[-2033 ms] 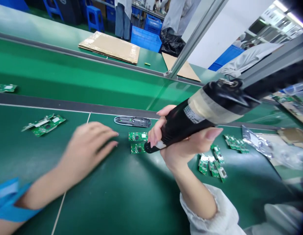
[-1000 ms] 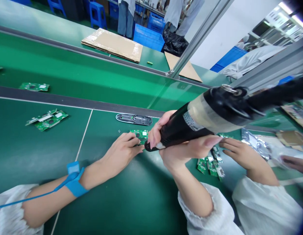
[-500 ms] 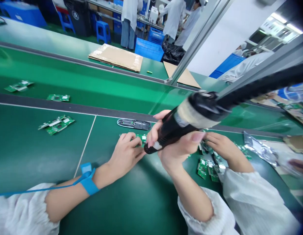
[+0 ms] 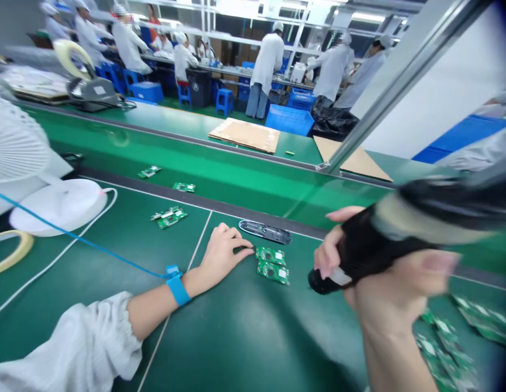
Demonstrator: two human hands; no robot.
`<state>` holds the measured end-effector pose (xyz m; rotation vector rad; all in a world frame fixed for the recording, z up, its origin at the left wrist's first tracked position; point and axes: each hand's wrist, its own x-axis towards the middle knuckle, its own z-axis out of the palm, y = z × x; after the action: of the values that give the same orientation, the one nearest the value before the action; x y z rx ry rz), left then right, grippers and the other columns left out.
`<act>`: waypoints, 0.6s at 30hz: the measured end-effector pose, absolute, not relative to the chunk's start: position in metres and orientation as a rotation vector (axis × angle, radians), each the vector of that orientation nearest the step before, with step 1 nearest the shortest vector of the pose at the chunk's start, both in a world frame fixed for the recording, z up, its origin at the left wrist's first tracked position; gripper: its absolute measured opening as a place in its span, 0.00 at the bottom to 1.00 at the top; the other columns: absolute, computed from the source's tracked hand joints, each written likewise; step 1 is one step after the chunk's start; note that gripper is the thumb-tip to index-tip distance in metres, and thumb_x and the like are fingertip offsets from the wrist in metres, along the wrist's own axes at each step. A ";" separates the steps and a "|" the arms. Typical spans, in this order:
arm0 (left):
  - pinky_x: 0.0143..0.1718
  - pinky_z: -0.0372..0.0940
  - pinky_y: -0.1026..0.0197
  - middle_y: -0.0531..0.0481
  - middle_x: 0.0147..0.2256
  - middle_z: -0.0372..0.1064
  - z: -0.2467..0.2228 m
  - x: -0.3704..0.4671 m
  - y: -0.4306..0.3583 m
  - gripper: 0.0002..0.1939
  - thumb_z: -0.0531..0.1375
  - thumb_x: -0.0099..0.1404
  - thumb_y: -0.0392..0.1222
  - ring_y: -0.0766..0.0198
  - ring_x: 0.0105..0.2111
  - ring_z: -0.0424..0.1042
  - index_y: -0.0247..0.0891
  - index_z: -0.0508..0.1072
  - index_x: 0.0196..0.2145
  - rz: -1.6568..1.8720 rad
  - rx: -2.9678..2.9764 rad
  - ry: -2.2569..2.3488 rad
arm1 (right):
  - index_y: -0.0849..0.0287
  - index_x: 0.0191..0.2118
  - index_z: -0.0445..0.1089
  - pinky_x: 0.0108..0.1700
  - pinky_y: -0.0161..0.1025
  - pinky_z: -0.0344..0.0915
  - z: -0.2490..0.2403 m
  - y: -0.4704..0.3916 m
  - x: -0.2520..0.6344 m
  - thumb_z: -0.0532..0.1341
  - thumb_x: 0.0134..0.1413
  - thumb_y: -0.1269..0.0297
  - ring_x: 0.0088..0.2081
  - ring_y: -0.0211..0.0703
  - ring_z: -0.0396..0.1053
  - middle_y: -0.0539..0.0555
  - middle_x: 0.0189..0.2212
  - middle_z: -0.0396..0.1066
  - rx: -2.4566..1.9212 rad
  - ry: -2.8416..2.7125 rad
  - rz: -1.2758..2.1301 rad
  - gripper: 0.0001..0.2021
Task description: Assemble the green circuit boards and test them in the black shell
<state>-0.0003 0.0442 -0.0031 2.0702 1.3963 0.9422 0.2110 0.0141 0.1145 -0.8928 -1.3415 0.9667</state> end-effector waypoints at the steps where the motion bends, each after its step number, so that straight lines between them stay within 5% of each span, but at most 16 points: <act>1: 0.43 0.59 0.48 0.43 0.33 0.73 0.001 -0.005 0.044 0.19 0.56 0.69 0.54 0.53 0.39 0.63 0.39 0.81 0.37 0.930 2.010 1.379 | 0.55 0.42 0.70 0.15 0.38 0.56 0.112 0.017 0.210 0.54 0.49 0.30 0.12 0.40 0.59 0.48 0.14 0.64 -0.966 -1.454 0.964 0.32; 5: 0.34 0.67 0.54 0.41 0.32 0.75 0.030 -0.030 0.034 0.43 0.31 0.70 0.64 0.58 0.32 0.73 0.33 0.77 0.46 0.770 1.823 1.117 | 0.52 0.47 0.72 0.23 0.37 0.63 0.102 0.021 0.204 0.61 0.53 0.40 0.21 0.43 0.70 0.51 0.25 0.76 -1.126 -2.137 0.607 0.24; 7: 0.29 0.69 0.56 0.43 0.27 0.74 0.047 -0.045 0.021 0.50 0.26 0.65 0.70 0.59 0.26 0.74 0.33 0.75 0.48 0.583 1.613 0.859 | 0.48 0.52 0.70 0.26 0.37 0.64 0.091 0.015 0.190 0.66 0.52 0.50 0.25 0.44 0.73 0.50 0.30 0.78 -1.013 -2.466 0.345 0.22; 9: 0.27 0.70 0.57 0.46 0.28 0.74 0.060 -0.058 0.003 0.45 0.44 0.59 0.77 0.60 0.24 0.74 0.36 0.72 0.52 0.377 1.226 0.645 | 0.47 0.58 0.65 0.26 0.37 0.63 0.076 0.002 0.168 0.68 0.51 0.62 0.24 0.44 0.72 0.49 0.28 0.76 -0.846 -2.662 0.073 0.28; 11: 0.24 0.69 0.62 0.50 0.31 0.74 0.068 -0.071 -0.020 0.40 0.71 0.47 0.62 0.63 0.23 0.72 0.40 0.70 0.53 0.260 0.919 0.641 | 0.47 0.59 0.64 0.27 0.38 0.62 0.061 -0.013 0.143 0.70 0.46 0.68 0.23 0.44 0.70 0.48 0.25 0.73 -0.700 -2.728 -0.133 0.33; 12: 0.22 0.67 0.66 0.51 0.31 0.73 0.070 -0.077 -0.032 0.39 0.75 0.42 0.51 0.67 0.22 0.70 0.41 0.71 0.52 0.254 0.849 0.708 | 0.46 0.58 0.65 0.27 0.39 0.62 0.056 -0.021 0.131 0.71 0.45 0.67 0.22 0.44 0.69 0.47 0.24 0.71 -0.646 -2.721 -0.178 0.33; 14: 0.17 0.60 0.71 0.51 0.30 0.72 0.072 -0.091 -0.056 0.31 0.75 0.42 0.42 0.72 0.19 0.65 0.37 0.75 0.46 0.297 0.810 0.834 | 0.48 0.56 0.67 0.27 0.39 0.62 0.053 -0.032 0.114 0.73 0.43 0.58 0.22 0.42 0.67 0.47 0.23 0.70 -0.583 -2.665 -0.152 0.32; 16: 0.15 0.54 0.72 0.50 0.32 0.74 0.073 -0.111 -0.078 0.24 0.72 0.48 0.44 0.76 0.16 0.59 0.38 0.76 0.44 0.370 0.812 0.938 | 0.51 0.54 0.68 0.30 0.40 0.64 0.059 -0.037 0.108 0.70 0.47 0.48 0.25 0.43 0.68 0.50 0.26 0.71 -0.559 -2.559 -0.091 0.29; 18: 0.14 0.51 0.70 0.49 0.36 0.75 0.072 -0.136 -0.093 0.27 0.71 0.49 0.50 0.77 0.15 0.56 0.43 0.75 0.47 0.432 0.837 1.047 | 0.54 0.51 0.69 0.39 0.42 0.66 0.071 -0.035 0.113 0.63 0.57 0.48 0.34 0.46 0.70 0.54 0.33 0.74 -0.571 -2.428 -0.054 0.21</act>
<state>-0.1363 -0.0929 0.0725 0.8370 1.0466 0.4319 0.1131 -0.0348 0.0712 -0.5713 -2.4284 -0.0542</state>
